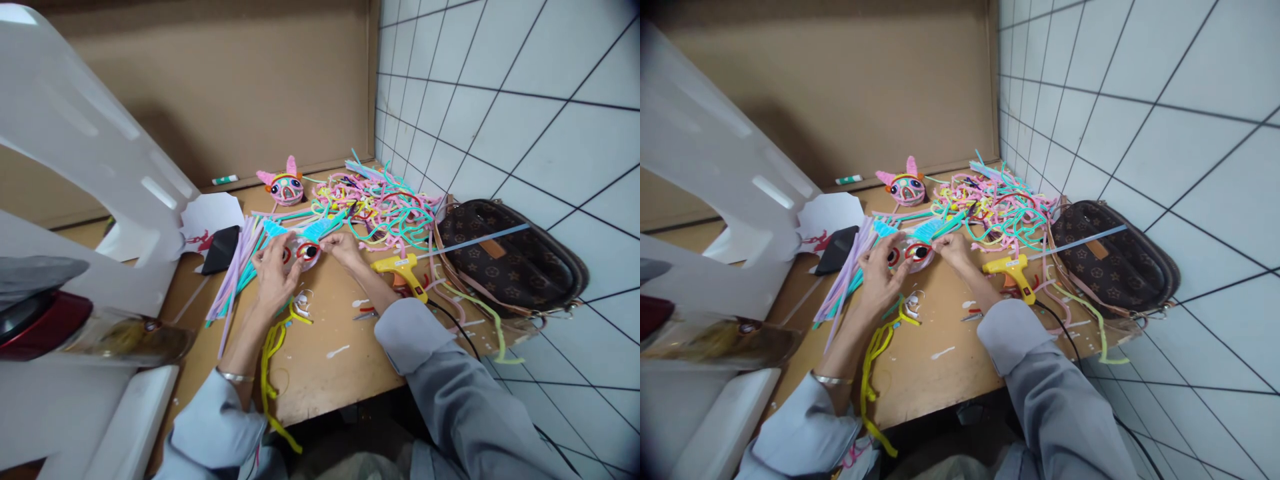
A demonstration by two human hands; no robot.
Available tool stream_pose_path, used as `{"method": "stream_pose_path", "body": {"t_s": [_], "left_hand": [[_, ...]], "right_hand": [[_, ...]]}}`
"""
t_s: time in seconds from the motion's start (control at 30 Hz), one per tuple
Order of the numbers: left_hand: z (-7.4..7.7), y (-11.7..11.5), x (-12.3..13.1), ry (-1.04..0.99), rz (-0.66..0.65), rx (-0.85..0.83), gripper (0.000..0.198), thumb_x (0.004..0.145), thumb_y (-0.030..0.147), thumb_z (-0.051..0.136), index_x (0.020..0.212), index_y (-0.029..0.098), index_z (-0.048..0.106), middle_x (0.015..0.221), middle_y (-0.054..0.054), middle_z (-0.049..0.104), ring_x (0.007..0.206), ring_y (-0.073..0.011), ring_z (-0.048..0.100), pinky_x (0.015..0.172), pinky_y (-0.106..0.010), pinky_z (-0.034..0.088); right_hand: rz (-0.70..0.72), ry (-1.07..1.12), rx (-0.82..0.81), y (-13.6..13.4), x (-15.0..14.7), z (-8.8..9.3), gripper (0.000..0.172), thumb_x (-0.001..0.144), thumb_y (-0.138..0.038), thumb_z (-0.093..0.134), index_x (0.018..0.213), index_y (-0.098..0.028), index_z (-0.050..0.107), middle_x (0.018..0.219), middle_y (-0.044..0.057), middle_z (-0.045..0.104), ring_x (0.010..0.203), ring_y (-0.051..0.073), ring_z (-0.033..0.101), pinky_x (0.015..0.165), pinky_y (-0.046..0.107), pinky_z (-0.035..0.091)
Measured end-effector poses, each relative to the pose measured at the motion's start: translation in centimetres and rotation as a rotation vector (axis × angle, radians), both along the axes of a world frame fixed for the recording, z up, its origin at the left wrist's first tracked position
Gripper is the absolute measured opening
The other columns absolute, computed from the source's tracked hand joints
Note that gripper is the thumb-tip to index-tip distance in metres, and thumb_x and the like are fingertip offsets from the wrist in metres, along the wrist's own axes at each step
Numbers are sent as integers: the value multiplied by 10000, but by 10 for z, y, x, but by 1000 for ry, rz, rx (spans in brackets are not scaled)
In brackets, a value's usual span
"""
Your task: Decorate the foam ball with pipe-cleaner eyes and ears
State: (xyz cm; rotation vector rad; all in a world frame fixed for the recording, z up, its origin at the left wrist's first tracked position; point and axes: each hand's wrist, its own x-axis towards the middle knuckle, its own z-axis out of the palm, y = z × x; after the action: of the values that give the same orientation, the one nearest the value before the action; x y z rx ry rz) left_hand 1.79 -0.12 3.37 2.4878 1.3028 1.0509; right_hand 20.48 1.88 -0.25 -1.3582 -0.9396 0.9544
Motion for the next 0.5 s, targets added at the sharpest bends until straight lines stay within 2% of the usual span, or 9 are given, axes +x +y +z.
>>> {"method": "stream_pose_path", "body": {"t_s": [0.27,0.5], "left_hand": [[1,-1,1,14,-2,7,467,928,383,518,1368,227,528,1403,-128,625,1312,-317,546,1073,-476,327],[-2,0,0,-1,-19,19,449,934,361,542,1364,234,527,1397,-117,628,1251,-304,586,1058,-462,319]], "right_hand": [[-24,-4,-18,2,1,-7,44,590,-204,738,558,-192,711,590,-14,707,624,156,634,680,286,502],[-17,8,-8,4,1,-6,46,577,-171,723,551,-190,691,552,-35,671,553,122,567,613,255,452]]}}
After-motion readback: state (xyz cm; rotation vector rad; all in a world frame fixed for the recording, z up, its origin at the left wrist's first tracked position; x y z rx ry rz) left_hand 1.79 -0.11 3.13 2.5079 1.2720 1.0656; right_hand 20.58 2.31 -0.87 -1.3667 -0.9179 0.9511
